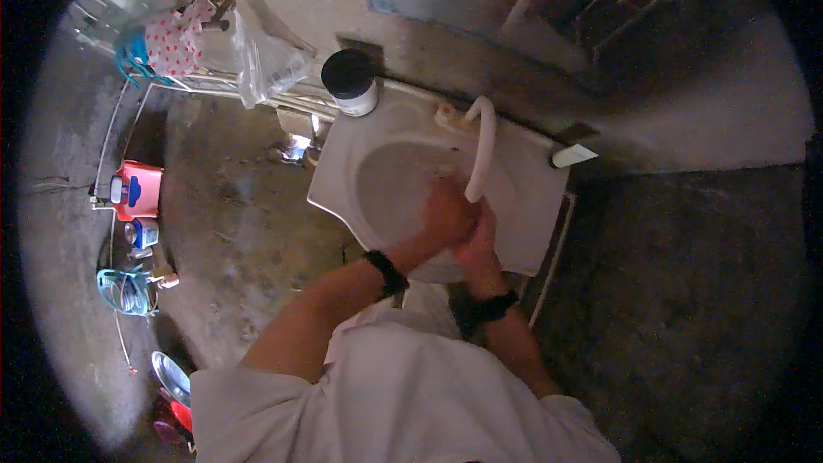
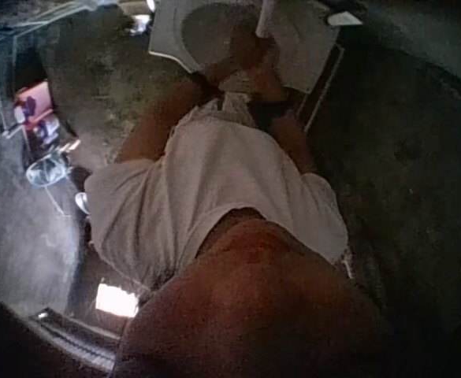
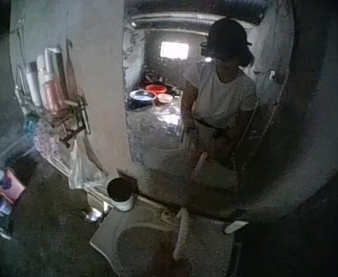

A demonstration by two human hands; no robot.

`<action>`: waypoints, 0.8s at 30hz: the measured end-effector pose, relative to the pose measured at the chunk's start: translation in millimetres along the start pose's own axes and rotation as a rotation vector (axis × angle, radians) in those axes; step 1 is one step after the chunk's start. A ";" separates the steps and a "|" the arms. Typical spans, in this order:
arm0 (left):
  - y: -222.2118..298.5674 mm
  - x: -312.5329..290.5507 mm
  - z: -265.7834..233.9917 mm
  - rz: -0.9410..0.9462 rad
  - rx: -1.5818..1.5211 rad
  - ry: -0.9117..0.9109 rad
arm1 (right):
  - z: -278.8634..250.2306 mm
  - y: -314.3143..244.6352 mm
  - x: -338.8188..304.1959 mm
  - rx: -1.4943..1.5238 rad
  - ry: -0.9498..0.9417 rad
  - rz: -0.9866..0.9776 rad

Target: The person carries a large water jug through an outdoor area, enters a dark laundry room to wash their hands in a sink, then returns outside to touch a hanging towel before entering the house and closing the doors of a white wardrobe in a bedroom.

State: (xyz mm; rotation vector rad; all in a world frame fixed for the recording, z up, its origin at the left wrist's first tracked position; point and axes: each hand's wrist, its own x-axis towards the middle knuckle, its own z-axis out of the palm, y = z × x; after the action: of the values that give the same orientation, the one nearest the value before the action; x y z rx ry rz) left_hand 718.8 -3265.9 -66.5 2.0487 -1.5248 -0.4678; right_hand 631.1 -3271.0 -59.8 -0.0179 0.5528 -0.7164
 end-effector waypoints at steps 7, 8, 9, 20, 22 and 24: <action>42.3 7.6 6.9 0.064 -0.446 0.003 | -73.3 21.5 59.8 0.393 -0.449 -0.241; 28.8 12.7 7.9 -0.003 -0.543 0.019 | -60.5 26.2 53.1 0.401 -0.445 -0.227; 5.5 15.3 3.1 -0.032 -0.519 0.046 | -28.1 33.8 41.4 0.204 -0.191 -0.230; -15.5 110.5 -3.7 0.554 0.171 -0.490 | -52.4 22.5 50.4 0.078 0.083 0.169; -26.5 120.8 4.3 0.541 0.178 -0.540 | -18.9 25.6 48.7 0.389 0.273 -0.015; -27.8 126.6 13.2 0.543 0.180 -0.609 | -13.5 16.7 44.2 0.311 0.148 -0.103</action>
State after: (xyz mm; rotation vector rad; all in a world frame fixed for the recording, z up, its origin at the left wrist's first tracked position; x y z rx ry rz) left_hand 770.6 -3383.4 -88.7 1.5689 -2.4604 -0.7965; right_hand 662.1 -3283.7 -95.7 0.2997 0.5796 -0.9032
